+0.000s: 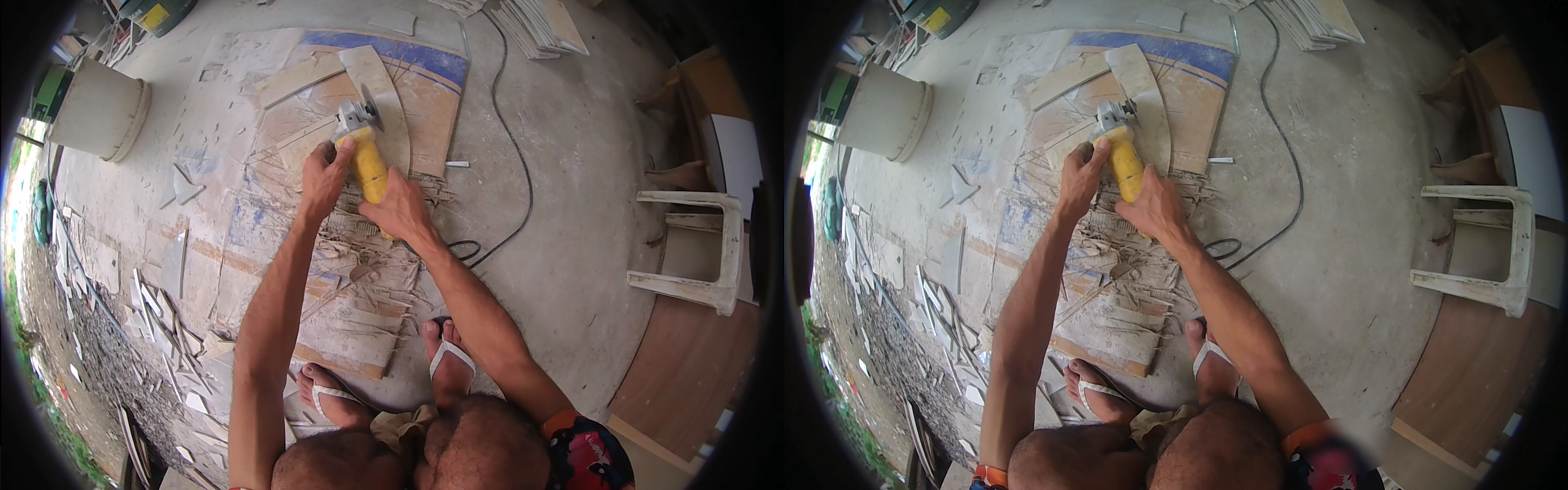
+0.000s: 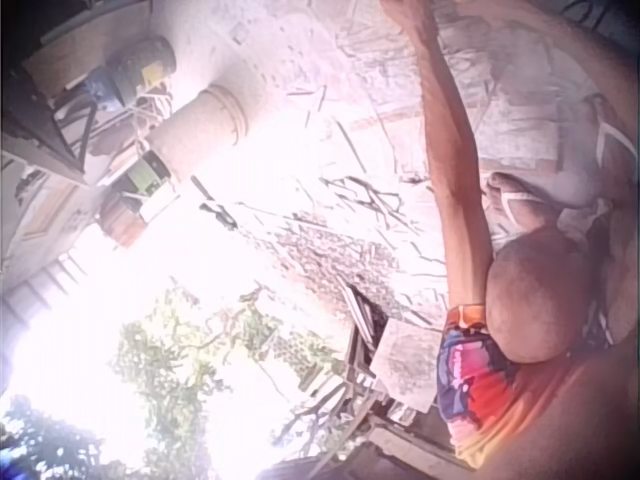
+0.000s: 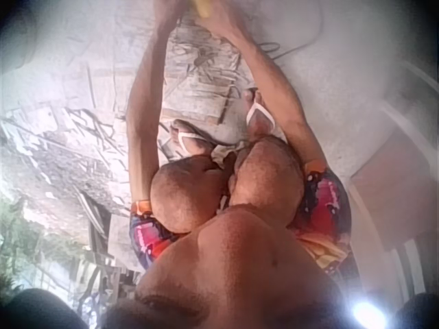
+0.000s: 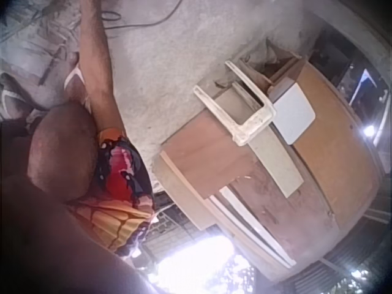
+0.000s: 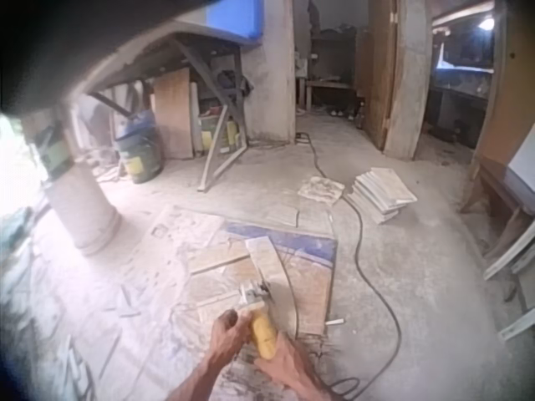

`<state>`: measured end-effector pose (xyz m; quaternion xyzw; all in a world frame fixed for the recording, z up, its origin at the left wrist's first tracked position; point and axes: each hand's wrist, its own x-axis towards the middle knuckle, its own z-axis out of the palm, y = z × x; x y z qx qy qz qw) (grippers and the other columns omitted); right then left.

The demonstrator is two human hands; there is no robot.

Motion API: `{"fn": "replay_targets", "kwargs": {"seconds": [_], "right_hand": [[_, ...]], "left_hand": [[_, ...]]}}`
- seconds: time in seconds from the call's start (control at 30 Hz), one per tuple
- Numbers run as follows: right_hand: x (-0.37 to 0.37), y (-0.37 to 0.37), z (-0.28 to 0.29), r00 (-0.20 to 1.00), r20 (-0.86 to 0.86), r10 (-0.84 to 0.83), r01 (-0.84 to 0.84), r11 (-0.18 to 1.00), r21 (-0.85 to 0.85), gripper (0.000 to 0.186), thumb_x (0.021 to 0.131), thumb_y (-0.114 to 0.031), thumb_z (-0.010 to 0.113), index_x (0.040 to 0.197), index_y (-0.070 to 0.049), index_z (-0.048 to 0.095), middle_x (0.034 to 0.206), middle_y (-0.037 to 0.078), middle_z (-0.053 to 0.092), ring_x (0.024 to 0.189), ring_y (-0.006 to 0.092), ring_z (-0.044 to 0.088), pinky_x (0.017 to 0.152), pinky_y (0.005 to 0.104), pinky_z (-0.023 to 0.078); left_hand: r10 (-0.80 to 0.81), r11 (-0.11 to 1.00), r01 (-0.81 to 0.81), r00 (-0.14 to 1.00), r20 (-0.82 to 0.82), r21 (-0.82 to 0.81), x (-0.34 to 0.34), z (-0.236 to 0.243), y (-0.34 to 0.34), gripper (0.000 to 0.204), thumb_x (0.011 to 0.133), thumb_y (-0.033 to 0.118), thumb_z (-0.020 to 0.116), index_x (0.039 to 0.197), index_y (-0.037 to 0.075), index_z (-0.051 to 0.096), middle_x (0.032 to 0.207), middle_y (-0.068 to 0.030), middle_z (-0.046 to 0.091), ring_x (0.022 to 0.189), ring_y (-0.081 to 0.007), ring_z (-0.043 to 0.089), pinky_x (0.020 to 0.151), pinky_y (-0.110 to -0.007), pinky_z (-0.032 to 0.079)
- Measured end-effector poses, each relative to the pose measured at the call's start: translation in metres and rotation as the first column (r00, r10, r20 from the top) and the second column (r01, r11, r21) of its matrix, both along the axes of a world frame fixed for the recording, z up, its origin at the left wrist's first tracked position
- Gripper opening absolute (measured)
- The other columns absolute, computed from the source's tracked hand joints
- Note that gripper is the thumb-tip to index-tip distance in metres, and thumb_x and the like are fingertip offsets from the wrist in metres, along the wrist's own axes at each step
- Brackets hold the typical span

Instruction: The person uses a handheld angle grinder to cut rectangular ceramic tiles on a cluttered floor. They repeatedly position the tile, cut along marked lines, and set the cut pieces aside.

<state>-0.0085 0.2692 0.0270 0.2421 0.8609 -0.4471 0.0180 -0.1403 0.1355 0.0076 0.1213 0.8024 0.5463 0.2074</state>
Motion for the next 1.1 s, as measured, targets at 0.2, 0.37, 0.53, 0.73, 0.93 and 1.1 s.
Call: {"fn": "replay_targets", "kwargs": {"seconds": [0.2, 0.37, 0.53, 0.73, 0.93, 1.1], "right_hand": [[0.005, -0.001, 0.0, 1.0, 0.012, 0.014, -0.014, 1.0, 0.006, 0.064, 0.076, -0.03, 0.085, 0.119, 0.008, 0.058, 0.096, 0.034, 0.075, 0.09, 0.0516, 0.076, 0.08, 0.0552, 0.062], [0.011, 0.0, -0.008, 1.0, 0.002, 0.002, -0.002, 1.0, 0.019, 0.064, 0.076, -0.031, 0.087, 0.118, 0.008, 0.058, 0.095, 0.033, 0.075, 0.089, 0.0514, 0.076, 0.079, 0.0555, 0.062], [0.017, -0.002, -0.006, 1.0, -0.014, 0.02, -0.02, 0.999, 0.028, 0.065, 0.076, -0.031, 0.088, 0.117, 0.008, 0.058, 0.095, 0.034, 0.075, 0.09, 0.0516, 0.076, 0.079, 0.0553, 0.062], [0.023, -0.002, -0.003, 1.0, 0.003, 0.01, -0.01, 1.0, 0.026, 0.064, 0.075, -0.031, 0.088, 0.117, 0.009, 0.059, 0.096, 0.035, 0.074, 0.092, 0.0516, 0.076, 0.081, 0.0551, 0.062], [0.028, -0.003, -0.004, 1.0, 0.004, 0.01, -0.01, 0.999, 0.033, 0.064, 0.076, -0.032, 0.087, 0.117, 0.009, 0.06, 0.098, 0.035, 0.075, 0.092, 0.0522, 0.076, 0.083, 0.0553, 0.062], [0.032, -0.003, 0.001, 0.999, 0.036, 0.011, -0.011, 1.0, -0.002, 0.063, 0.076, -0.032, 0.086, 0.117, 0.008, 0.06, 0.098, 0.035, 0.075, 0.093, 0.0529, 0.075, 0.085, 0.0558, 0.061]], "left_hand": [[-0.011, 1.0, 0.011, 1.0, -0.015, -0.016, 0.001, -0.005, -0.004, 0.068, 0.108, 0.055, 0.067, 0.122, -0.011, 0.071, 0.099, -0.0067, 0.071, 0.088, -0.0107, 0.057, 0.076, -0.03, 0.049], [0.011, 1.0, -0.01, 0.999, -0.05, 0.022, 0.011, -0.003, 0.0, 0.067, 0.107, 0.056, 0.068, 0.115, -0.011, 0.072, 0.09, -0.0061, 0.069, 0.08, -0.0114, 0.055, 0.071, -0.032, 0.048], [0.038, 0.998, -0.033, 0.994, -0.107, 0.048, 0.014, -0.006, -0.002, 0.068, 0.104, 0.058, 0.07, 0.107, -0.01, 0.072, 0.084, -0.0107, 0.07, 0.077, -0.0148, 0.058, 0.07, -0.035, 0.051], [0.017, 0.999, -0.015, 0.996, -0.083, 0.032, 0.023, 0.0, -0.003, 0.066, 0.105, 0.055, 0.071, 0.108, -0.01, 0.072, 0.086, -0.011, 0.07, 0.08, -0.0146, 0.059, 0.073, -0.035, 0.051], [0.034, 0.998, -0.03, 0.996, -0.077, 0.054, 0.027, -0.005, -0.004, 0.065, 0.105, 0.054, 0.071, 0.108, -0.011, 0.072, 0.086, -0.011, 0.071, 0.08, -0.0144, 0.059, 0.072, -0.035, 0.051], [0.024, 1.0, -0.023, 0.997, -0.071, 0.015, 0.031, -0.001, -0.005, 0.066, 0.105, 0.055, 0.071, 0.11, -0.011, 0.072, 0.086, -0.0119, 0.071, 0.079, -0.0155, 0.06, 0.072, -0.036, 0.052]]}}
